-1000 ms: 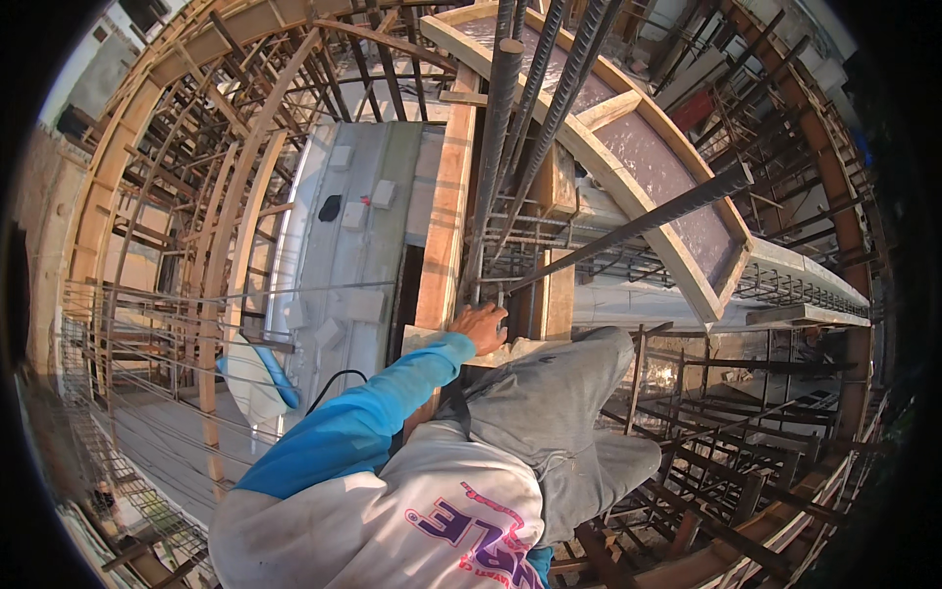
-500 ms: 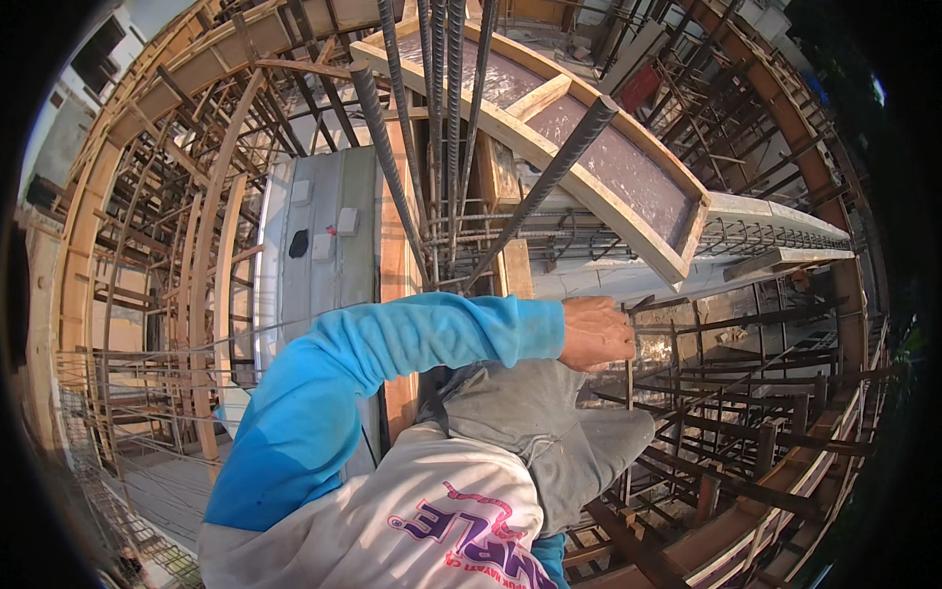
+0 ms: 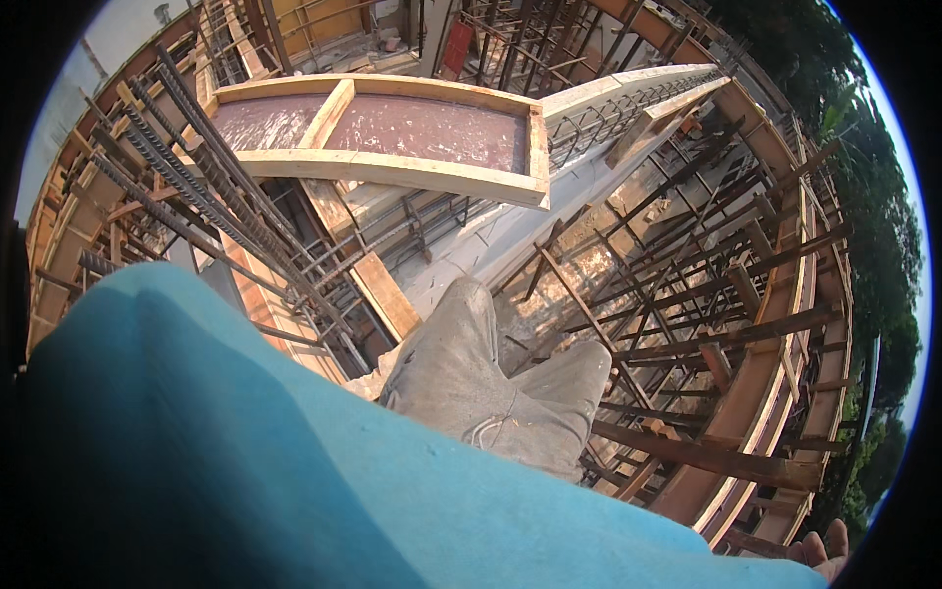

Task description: The person uses a pry bar to tighten a metal rod against a wooden frame, and then lifts the wooden frame to reposition it on the concrete beam.

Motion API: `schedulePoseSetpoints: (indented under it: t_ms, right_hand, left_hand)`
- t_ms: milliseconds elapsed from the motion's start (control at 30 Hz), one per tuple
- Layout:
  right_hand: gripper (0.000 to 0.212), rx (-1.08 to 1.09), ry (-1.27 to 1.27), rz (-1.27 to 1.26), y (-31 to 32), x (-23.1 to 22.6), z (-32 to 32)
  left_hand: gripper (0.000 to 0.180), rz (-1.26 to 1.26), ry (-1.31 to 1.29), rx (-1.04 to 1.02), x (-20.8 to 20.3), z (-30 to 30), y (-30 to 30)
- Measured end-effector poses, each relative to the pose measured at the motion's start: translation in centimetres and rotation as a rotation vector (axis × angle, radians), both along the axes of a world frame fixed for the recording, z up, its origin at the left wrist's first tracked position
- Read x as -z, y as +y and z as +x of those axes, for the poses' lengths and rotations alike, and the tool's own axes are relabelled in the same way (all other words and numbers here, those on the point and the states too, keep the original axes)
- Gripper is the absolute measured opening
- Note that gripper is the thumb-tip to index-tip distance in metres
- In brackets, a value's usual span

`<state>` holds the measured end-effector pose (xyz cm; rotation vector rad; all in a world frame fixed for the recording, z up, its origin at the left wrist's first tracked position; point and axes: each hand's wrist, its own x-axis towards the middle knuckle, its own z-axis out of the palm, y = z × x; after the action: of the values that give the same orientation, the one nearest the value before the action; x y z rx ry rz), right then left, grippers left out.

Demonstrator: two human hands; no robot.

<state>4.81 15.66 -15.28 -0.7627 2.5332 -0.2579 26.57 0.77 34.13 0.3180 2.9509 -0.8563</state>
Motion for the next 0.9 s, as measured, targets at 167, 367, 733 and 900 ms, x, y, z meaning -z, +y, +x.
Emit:
schedulePoseSetpoints:
  t_ms: [167,367,733,900]
  right_hand:
    - [0.040,0.066,-0.035,-0.004,1.9,0.6,0.0]
    - [0.040,0.074,-0.064,0.000,2.2,1.6,1.6]
    - [0.039,0.038,-0.056,0.036,-0.4,2.4,1.0]
    - [0.039,0.120,-0.075,0.067,0.0,2.2,0.8]
  left_hand:
    - [0.028,-0.013,-0.026,0.104,0.3,-1.6,2.6]
    - [0.028,0.007,-0.025,0.145,-0.1,-0.9,3.8]
    - [0.029,0.059,-0.052,0.281,-0.9,-4.9,0.3]
    - [0.030,0.064,-0.025,0.373,-1.9,-8.4,-4.5]
